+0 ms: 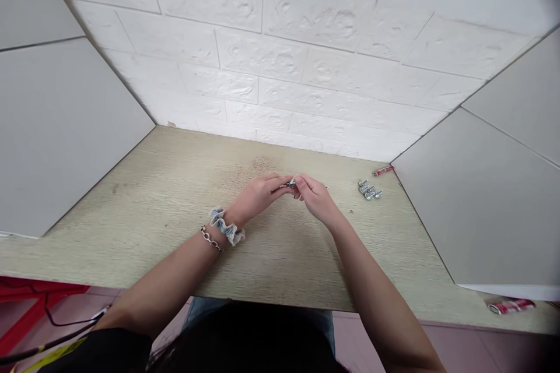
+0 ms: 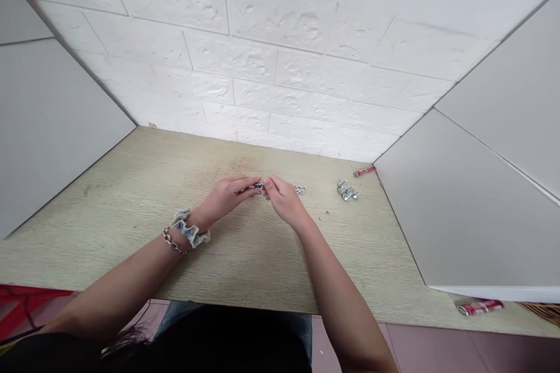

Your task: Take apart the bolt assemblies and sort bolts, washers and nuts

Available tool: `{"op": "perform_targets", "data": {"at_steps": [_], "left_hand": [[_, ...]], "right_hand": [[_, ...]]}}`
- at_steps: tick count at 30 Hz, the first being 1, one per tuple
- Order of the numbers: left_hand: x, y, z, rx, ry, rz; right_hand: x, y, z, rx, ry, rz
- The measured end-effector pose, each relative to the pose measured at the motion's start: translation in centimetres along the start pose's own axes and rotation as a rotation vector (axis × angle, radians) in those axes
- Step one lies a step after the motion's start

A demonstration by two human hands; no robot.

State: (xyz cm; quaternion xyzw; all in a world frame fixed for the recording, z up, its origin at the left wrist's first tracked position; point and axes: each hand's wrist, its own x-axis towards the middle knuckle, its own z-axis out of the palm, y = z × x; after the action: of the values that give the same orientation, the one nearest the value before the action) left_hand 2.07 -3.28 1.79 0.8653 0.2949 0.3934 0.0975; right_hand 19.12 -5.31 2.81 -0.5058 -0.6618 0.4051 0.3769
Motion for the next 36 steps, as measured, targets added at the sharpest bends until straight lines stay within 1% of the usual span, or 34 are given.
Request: {"op": "perform_targets", "data": {"at_steps": [2, 5, 7, 11, 13, 15, 17, 20, 23, 25, 27, 29, 32, 34, 36], "left_hand": [[-0.1, -0.2, 0.2, -0.014, 0.02, 0.0], [0.0, -0.2, 0.4, -0.053, 0.028, -0.028], [0.1, -0.1, 0.3, -0.108, 0.015, -0.076], [0.3, 0.0, 0.0, -0.249, -0.04, -0.218], [0.4, -0.1, -0.2, -0.285, -0.055, -0.255], [0.4, -0.2, -0.2, -0.266, -0.051, -0.246], [0.4, -0.2, -0.2, -0.213, -0.033, -0.2], [0.4, 0.0, 0.0, -0.14, -0.007, -0.117], [0.2, 0.3, 0.2, -0.114, -0.003, -0.069], [0.2, 0.5, 0.3, -0.119, -0.012, -0.049], [0.1, 0.5, 0.4, -0.126, -0.016, -0.048], [0.1, 0.2, 0.4, -0.127, 0.008, -0.06], [0.2, -0.2, 0.1, -0.125, 0.056, -0.072], [0.3, -0.5, -0.1, -0.118, 0.077, -0.081], [0.3, -0.5, -0.2, -0.11, 0.092, -0.082]], "right_hand": [[-0.1, 0.1, 0.3, -0.085, -0.002, -0.024], [-0.2, 0.2, 0.6, -0.107, 0.001, -0.041], [-0.2, 0.1, 0.7, -0.126, 0.001, -0.045], [-0.3, -0.2, 0.7, -0.146, -0.011, -0.058], [-0.3, -0.4, 0.7, -0.132, -0.023, -0.068], [-0.3, -0.5, 0.8, -0.07, -0.046, -0.066], [-0.3, -0.5, 0.8, 0.025, -0.059, -0.051], [-0.2, -0.2, 0.8, 0.102, -0.01, -0.035], [-0.1, 0.3, 0.9, 0.021, 0.049, -0.004], [0.0, 0.5, 1.0, -0.054, 0.042, 0.031], [0.0, 0.5, 1.0, -0.074, 0.015, 0.042], [-0.1, 0.3, 0.9, 0.004, -0.019, 0.014], [-0.1, 0.0, 0.6, 0.267, -0.049, -0.04], [0.0, -0.1, 0.4, 0.385, -0.014, -0.031], [0.0, 0.0, 0.4, 0.355, 0.042, 0.011]]}}
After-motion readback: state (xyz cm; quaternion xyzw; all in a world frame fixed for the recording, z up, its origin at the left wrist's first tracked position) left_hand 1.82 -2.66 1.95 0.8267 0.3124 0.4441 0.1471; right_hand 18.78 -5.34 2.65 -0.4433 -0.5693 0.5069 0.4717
